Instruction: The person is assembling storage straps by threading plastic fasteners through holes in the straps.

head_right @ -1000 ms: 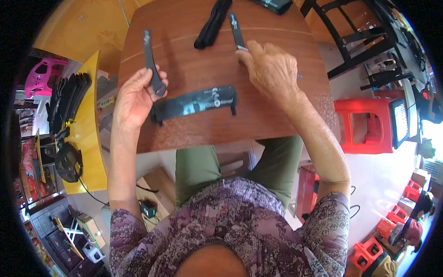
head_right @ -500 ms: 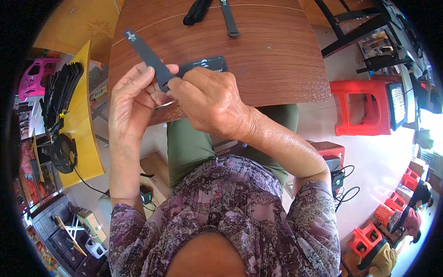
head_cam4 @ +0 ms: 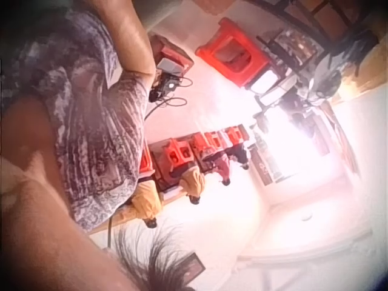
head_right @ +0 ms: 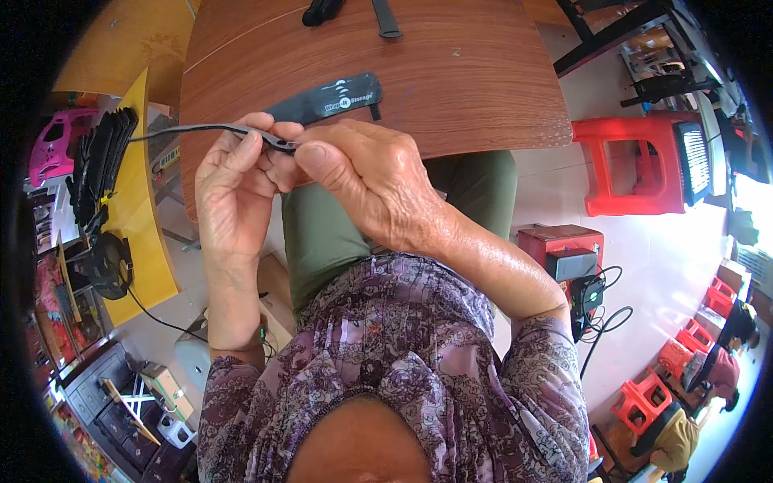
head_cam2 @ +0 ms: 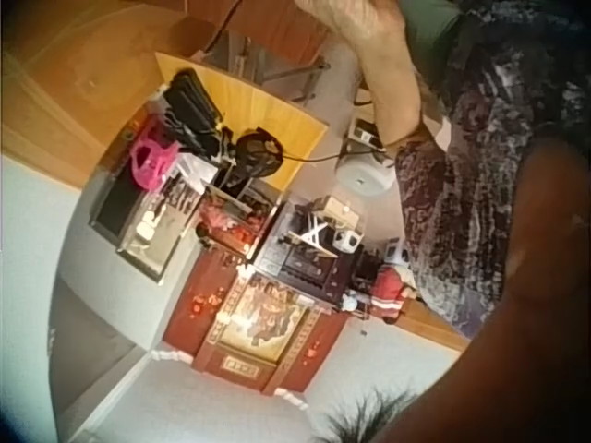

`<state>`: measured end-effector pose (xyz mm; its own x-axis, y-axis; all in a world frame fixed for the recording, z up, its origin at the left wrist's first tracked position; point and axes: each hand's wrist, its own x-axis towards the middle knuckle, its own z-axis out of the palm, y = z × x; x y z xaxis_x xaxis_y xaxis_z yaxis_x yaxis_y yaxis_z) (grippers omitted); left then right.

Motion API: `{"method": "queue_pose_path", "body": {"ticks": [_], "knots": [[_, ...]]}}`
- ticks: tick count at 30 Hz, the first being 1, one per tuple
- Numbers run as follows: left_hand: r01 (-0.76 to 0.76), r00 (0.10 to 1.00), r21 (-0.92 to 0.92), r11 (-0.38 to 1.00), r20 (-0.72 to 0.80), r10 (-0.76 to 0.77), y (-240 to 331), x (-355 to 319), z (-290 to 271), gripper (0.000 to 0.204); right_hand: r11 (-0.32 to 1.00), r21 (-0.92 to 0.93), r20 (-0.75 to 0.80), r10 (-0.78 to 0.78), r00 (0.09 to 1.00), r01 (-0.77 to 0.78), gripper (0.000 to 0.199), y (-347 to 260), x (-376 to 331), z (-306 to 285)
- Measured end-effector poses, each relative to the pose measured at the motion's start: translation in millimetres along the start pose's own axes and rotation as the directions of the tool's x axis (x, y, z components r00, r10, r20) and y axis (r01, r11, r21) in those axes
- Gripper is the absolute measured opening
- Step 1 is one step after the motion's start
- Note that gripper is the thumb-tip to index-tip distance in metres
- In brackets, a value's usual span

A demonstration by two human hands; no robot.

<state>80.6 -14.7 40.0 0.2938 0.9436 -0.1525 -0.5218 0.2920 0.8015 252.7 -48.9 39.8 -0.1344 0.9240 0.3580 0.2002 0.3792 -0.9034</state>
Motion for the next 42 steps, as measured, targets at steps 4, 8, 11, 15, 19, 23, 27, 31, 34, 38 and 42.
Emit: {"method": "queue_pose_path", "body": {"ticks": [4, 8, 11, 15, 19, 23, 27, 31, 34, 38, 42], "knots": [[-0.025, 1.0, 0.001, 1.0, 0.01, 0.025, -6, -5, 0, 0.018, 0.983, 0.002, 0.042, 0.185, 0.982, -0.185, 0.023, -4, -11, -2], [-0.045, 0.999, -0.021, 0.999, -0.014, 0.045, -10, -9, -1, 0.019, 0.928, 0.11, 0.049, 0.353, 0.934, -0.356, 0.022, -12, -16, 0], [-0.044, 0.999, -0.064, 0.997, -0.026, 0.043, -12, -10, 1, 0.02, 0.934, 0.077, 0.059, 0.345, 0.937, -0.349, 0.028, -10, -19, 2], [-0.026, 0.999, -0.145, 0.989, -0.042, 0.02, -15, -11, 2, 0.022, 0.898, 0.107, 0.115, 0.415, 0.902, -0.427, 0.021, -17, -18, 0], [-0.019, 0.999, -0.143, 0.99, -0.044, 0.013, -18, -12, 2, 0.022, 0.89, 0.176, 0.092, 0.411, 0.907, -0.422, 0.02, -13, -20, 5], [-0.006, 0.998, -0.131, 0.991, -0.069, -0.003, -20, -12, 0, 0.023, 0.888, 0.248, 0.039, 0.39, 0.92, -0.387, 0.02, -7, -22, 12], [-0.009, 0.995, -0.114, 0.993, -0.099, -0.002, -22, -11, 2, 0.022, 0.886, 0.302, -0.001, 0.368, 0.93, -0.351, 0.021, 0, -25, 17], [-0.005, 0.995, -0.108, 0.994, -0.102, -0.006, -24, -9, 0, 0.022, 0.889, 0.305, 0.014, 0.356, 0.934, -0.343, 0.021, 2, -25, 18], [-0.009, 0.994, -0.099, 0.995, -0.107, -0.001, -25, -8, 1, 0.022, 0.893, 0.29, 0.013, 0.355, 0.935, -0.343, 0.019, 4, -25, 18], [-0.02, 0.993, -0.076, 0.997, -0.119, 0.011, -26, -8, 0, 0.022, 0.867, 0.334, 0.028, 0.382, 0.924, -0.368, 0.018, 7, -25, 19], [-0.036, 0.99, -0.032, 0.999, -0.136, 0.031, -27, -8, -1, 0.021, 0.863, 0.324, 0.053, 0.391, 0.919, -0.386, 0.019, 8, -23, 18]]}}
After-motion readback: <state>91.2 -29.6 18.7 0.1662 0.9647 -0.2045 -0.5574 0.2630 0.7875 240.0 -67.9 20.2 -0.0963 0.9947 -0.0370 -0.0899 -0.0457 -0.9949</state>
